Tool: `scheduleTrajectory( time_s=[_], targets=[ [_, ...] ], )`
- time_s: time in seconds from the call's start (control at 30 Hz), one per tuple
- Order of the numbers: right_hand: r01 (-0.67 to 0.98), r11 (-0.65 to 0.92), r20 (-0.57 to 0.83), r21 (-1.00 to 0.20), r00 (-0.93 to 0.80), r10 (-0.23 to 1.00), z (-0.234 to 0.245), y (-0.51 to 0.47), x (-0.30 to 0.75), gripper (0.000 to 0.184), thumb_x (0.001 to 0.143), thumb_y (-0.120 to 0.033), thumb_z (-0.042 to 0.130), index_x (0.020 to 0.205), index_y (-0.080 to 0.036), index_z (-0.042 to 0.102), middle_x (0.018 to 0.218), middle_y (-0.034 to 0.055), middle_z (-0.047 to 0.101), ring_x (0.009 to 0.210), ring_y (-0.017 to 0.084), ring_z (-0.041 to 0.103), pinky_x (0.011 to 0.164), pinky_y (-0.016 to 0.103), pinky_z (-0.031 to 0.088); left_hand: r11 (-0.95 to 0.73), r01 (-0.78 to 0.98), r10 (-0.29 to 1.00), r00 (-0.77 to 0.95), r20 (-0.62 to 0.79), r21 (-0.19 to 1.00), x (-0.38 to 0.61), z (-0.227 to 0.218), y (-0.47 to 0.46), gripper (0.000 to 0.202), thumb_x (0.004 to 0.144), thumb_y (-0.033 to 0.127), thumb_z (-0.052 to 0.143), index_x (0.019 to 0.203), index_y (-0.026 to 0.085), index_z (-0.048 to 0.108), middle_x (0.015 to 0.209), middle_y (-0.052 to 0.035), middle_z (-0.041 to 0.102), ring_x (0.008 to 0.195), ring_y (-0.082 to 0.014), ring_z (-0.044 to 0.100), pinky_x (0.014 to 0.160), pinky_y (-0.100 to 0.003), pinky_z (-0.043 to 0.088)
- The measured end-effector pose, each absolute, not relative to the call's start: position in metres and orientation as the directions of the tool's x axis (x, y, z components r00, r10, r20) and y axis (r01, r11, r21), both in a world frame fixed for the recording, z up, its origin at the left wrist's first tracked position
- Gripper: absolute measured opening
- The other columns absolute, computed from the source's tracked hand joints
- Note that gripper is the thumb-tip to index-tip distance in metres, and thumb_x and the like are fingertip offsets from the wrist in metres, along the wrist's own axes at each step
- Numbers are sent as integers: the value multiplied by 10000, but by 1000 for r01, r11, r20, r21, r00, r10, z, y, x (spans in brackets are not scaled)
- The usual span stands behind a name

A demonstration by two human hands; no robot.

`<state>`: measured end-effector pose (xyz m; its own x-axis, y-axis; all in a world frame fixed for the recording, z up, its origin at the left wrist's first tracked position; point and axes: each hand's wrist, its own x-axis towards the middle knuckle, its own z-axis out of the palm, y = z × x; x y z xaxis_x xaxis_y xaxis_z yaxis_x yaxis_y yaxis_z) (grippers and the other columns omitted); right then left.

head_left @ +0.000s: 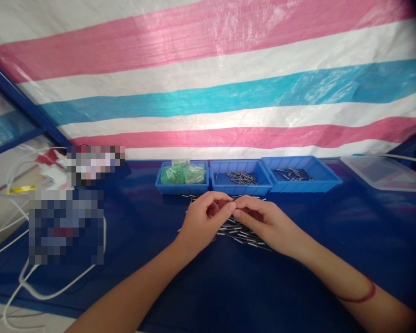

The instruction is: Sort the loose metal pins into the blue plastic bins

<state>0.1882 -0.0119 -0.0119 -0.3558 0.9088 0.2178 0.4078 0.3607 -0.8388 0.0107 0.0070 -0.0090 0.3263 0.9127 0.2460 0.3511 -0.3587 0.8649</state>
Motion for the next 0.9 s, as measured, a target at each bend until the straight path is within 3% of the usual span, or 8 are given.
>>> scheduleTrajectory(
  time_s=[0.3, 0.63, 0.9],
  targets=[
    [300, 258, 159, -918, -318, 935, -13, -12, 187, 253, 890, -377, 507, 973, -198, 665, 888, 54, 674, 853, 198, 612, 760, 331, 495, -407, 358, 900, 316, 301, 841, 9, -7, 6, 169, 856, 317, 572, 871, 173, 660, 761, -2, 616, 633, -104, 498, 589, -215, 403],
    [247, 144, 119, -958, -112, 986, -10, -11, 190, 250, 778, -415, 649, 870, -184, 630, 755, 29, 629, 672, 158, 570, 612, 288, 478, -409, 367, 902, 301, 309, 835, 9, -4, 9, 134, 848, 272, 574, 882, 172, 656, 767, -2, 605, 625, -99, 488, 599, -218, 407],
    [233, 188, 179, -954, -61, 982, -3, -14, 193, 224, 773, -409, 659, 846, -199, 627, 741, 25, 612, 663, 149, 556, 596, 280, 482, -377, 396, 908, 339, 248, 837, 9, -8, 12, 159, 853, 306, 569, 900, 173, 643, 764, -1, 608, 626, -105, 501, 597, -222, 410]
  ],
)
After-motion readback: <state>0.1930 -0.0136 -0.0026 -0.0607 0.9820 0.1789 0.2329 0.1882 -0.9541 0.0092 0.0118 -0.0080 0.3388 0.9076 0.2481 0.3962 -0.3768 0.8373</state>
